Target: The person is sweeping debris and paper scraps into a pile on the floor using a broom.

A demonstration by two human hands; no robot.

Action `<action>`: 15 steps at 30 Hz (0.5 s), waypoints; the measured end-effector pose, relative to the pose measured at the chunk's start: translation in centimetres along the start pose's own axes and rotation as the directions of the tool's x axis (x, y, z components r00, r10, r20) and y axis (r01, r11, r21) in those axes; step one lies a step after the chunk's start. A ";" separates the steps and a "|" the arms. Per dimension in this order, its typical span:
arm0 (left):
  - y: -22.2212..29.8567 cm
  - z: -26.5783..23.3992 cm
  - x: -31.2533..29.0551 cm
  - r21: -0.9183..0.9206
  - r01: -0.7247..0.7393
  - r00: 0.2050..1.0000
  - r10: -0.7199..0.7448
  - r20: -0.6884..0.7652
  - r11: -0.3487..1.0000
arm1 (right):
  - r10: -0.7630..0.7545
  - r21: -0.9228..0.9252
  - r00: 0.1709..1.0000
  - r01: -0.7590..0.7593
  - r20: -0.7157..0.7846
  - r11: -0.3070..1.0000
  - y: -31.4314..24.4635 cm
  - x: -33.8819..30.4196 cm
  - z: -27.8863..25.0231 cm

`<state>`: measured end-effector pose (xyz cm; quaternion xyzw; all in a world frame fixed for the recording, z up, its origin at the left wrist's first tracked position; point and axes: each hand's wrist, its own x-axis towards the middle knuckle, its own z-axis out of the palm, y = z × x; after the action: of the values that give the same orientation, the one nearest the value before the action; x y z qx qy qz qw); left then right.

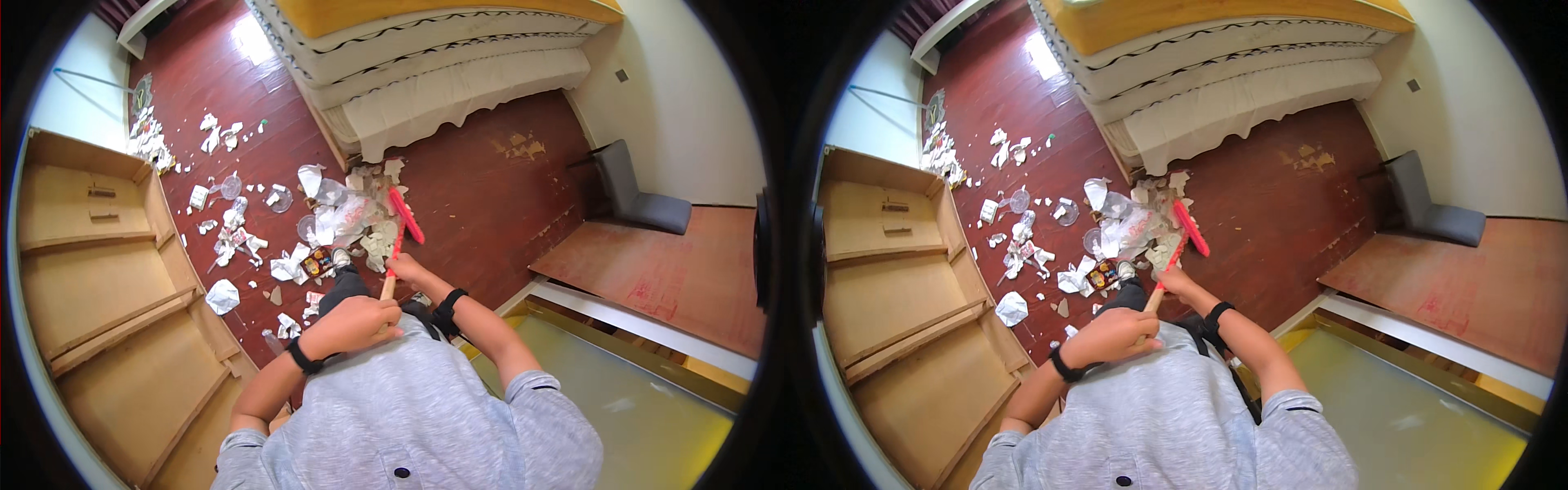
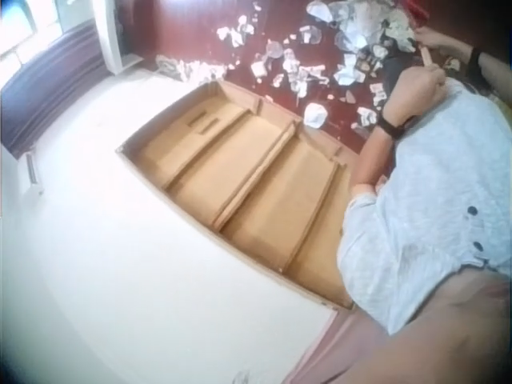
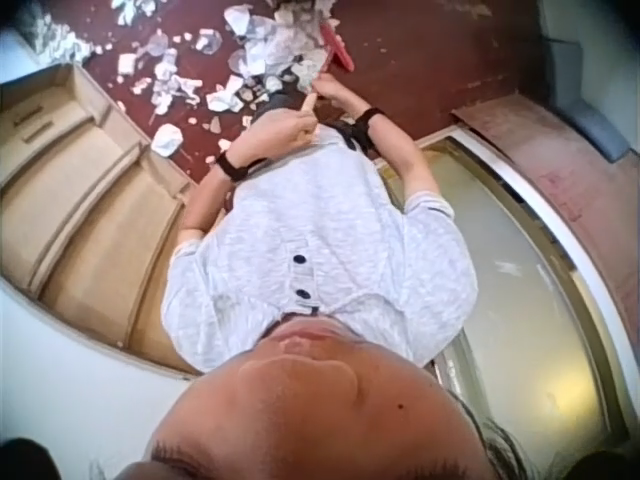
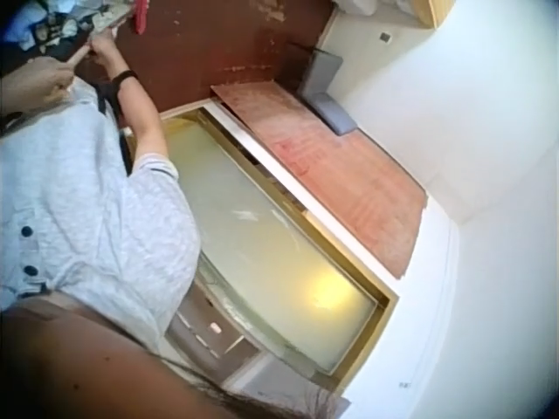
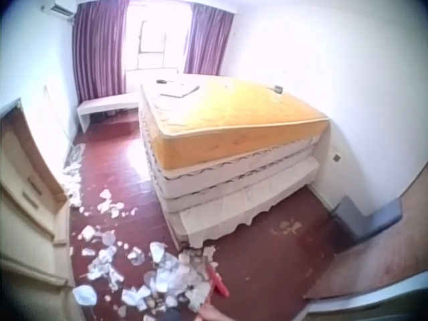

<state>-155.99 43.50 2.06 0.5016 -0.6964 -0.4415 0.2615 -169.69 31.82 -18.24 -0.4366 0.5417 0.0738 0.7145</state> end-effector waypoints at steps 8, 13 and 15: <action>0.8 -8.2 -4.2 0.066 0.010 0.993 -0.002 -0.117 0.998 | 0.166 -0.054 0.969 -0.159 0.181 0.986 -7.0 -1.3 8.0; 1.4 -7.8 -2.3 -0.012 -0.162 0.951 0.153 -0.268 0.987 | 0.133 -0.178 0.962 -0.091 0.239 0.980 -10.0 -3.4 4.9; 1.5 -7.6 -0.8 -0.012 -0.251 0.924 0.236 -0.302 0.968 | 0.100 -0.174 0.980 -0.070 0.171 0.982 -10.1 -3.4 2.6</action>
<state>-150.33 41.71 7.03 0.4652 -0.6947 -0.3423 0.4288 -163.32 28.76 -9.83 -0.4632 0.4853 0.1885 0.7173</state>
